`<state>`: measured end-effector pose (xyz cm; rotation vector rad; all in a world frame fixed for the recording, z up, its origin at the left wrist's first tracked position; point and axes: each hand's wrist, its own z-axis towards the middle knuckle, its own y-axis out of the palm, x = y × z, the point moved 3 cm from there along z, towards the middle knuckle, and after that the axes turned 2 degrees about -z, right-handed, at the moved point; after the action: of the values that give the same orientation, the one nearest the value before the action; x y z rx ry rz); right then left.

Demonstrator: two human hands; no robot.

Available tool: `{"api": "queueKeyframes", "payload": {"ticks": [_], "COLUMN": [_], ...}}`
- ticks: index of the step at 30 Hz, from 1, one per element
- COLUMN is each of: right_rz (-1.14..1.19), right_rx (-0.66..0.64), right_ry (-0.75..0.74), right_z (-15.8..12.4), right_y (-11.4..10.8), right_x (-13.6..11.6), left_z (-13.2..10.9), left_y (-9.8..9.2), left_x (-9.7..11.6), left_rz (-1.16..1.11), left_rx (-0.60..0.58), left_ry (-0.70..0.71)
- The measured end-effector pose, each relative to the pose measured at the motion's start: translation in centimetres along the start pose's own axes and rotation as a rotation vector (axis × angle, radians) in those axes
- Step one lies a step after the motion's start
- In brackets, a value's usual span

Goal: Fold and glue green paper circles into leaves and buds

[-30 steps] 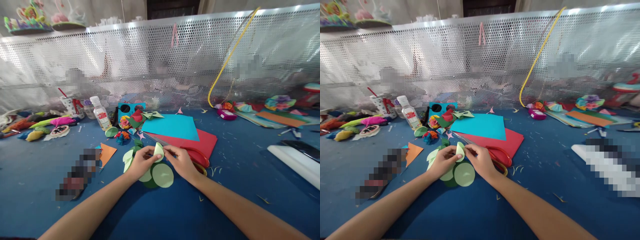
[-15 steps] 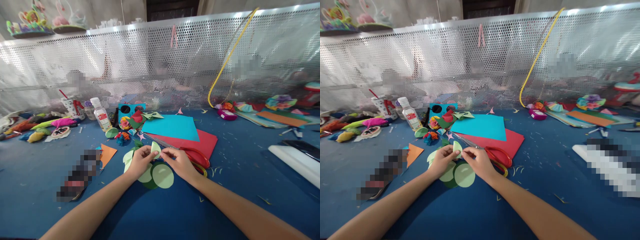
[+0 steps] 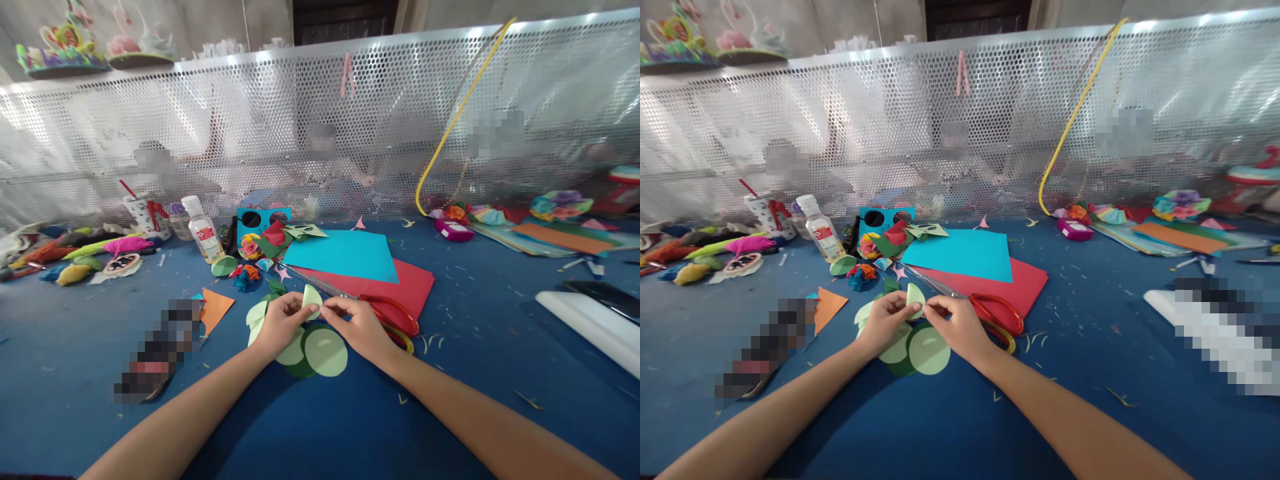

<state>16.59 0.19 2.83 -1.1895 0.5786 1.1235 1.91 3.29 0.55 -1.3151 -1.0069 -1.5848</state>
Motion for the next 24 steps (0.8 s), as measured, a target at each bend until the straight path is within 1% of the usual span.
{"api": "queueKeyframes", "payload": {"ticks": [9, 12, 16, 20, 22, 24], "right_rz": [-0.059, -0.076, -0.072, -0.025, 0.034, 0.091], "right_rx": [-0.024, 0.01, 0.062, 0.054, 0.027, -0.019], "right_ry": [-0.037, -0.043, -0.033, -0.028, -0.025, -0.027], "right_z": [-0.1, 0.0, 0.2, 0.3, 0.3, 0.2], "right_y": [0.0, -0.2, -0.7, -0.7, -0.5, -0.1], "right_x": [-0.4, -0.1, 0.3, 0.3, 0.1, -0.2], "left_z": [-0.2, -0.2, -0.1, -0.2, -0.5, -0.8], "left_y": [0.1, 0.1, -0.1, -0.3, -0.2, 0.1], "left_x": [0.4, 0.5, 0.4, 0.7, 1.0, 1.2], "left_rz": [0.025, 0.042, 0.073, 0.102, 0.109, 0.096], "left_rx": [0.023, 0.034, 0.09, 0.117, 0.103, 0.051], "left_ry": [-0.015, -0.018, -0.023, -0.025, -0.022, -0.027]}}
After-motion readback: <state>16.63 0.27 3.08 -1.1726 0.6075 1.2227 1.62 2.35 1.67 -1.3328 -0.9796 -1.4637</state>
